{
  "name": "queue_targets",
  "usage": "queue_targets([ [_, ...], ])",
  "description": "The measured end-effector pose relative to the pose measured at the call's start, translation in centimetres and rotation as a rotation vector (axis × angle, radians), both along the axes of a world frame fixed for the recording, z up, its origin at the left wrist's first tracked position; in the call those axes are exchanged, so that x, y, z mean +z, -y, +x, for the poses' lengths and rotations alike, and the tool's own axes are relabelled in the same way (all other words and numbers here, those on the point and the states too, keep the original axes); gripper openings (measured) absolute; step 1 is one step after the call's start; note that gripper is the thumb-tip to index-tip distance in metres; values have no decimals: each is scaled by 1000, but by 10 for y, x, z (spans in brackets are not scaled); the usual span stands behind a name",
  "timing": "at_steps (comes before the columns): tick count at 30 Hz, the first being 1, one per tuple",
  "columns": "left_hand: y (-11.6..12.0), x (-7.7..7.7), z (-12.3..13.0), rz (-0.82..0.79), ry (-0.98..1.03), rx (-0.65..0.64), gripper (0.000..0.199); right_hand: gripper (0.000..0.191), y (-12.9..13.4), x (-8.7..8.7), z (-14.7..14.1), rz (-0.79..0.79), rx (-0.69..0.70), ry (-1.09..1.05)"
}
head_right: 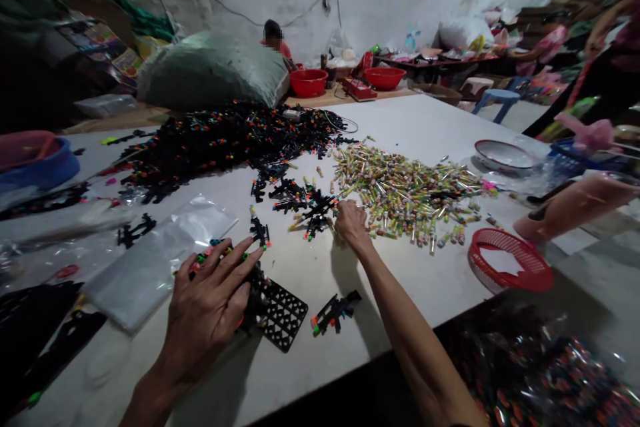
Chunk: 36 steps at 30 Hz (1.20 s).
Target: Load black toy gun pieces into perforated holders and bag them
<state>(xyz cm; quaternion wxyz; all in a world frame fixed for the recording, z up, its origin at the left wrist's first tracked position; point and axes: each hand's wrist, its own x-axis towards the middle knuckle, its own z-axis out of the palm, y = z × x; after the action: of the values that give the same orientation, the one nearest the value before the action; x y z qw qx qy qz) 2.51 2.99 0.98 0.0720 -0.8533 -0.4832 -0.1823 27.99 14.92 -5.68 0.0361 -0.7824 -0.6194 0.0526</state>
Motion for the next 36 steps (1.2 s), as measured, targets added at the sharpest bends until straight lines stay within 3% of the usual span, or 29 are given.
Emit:
queue_targets([
  [8,-1,0,2,10,12,-1,44,23,48,-10,42,290,-296,105],
  [10,-2,-1,1,16,15,-2,44,21,52,-7,47,424,-307,0],
  [12,-2,-1,1,17,10,-6,45,18,58,-3,46,473,-258,-296],
  [14,-2,0,1,16,7,-8,45,19,67,1,40,352,-174,-730],
  [16,-2,0,1,13,8,-9,45,23,77,1,27,121,-78,-1099],
  [19,-2,0,1,1,15,-5,45,22,92,-3,3,-146,24,-1364],
  [23,0,3,2,-35,23,12,44,15,99,-12,-33,-224,93,-1447],
  [28,2,6,4,-72,33,26,43,6,95,-26,-71,-228,228,-1352],
  [31,1,6,4,-80,52,28,42,8,105,-37,-84,-205,166,-1329],
  [36,1,4,4,-116,76,41,42,11,143,-52,-99,-221,96,-1437],
])
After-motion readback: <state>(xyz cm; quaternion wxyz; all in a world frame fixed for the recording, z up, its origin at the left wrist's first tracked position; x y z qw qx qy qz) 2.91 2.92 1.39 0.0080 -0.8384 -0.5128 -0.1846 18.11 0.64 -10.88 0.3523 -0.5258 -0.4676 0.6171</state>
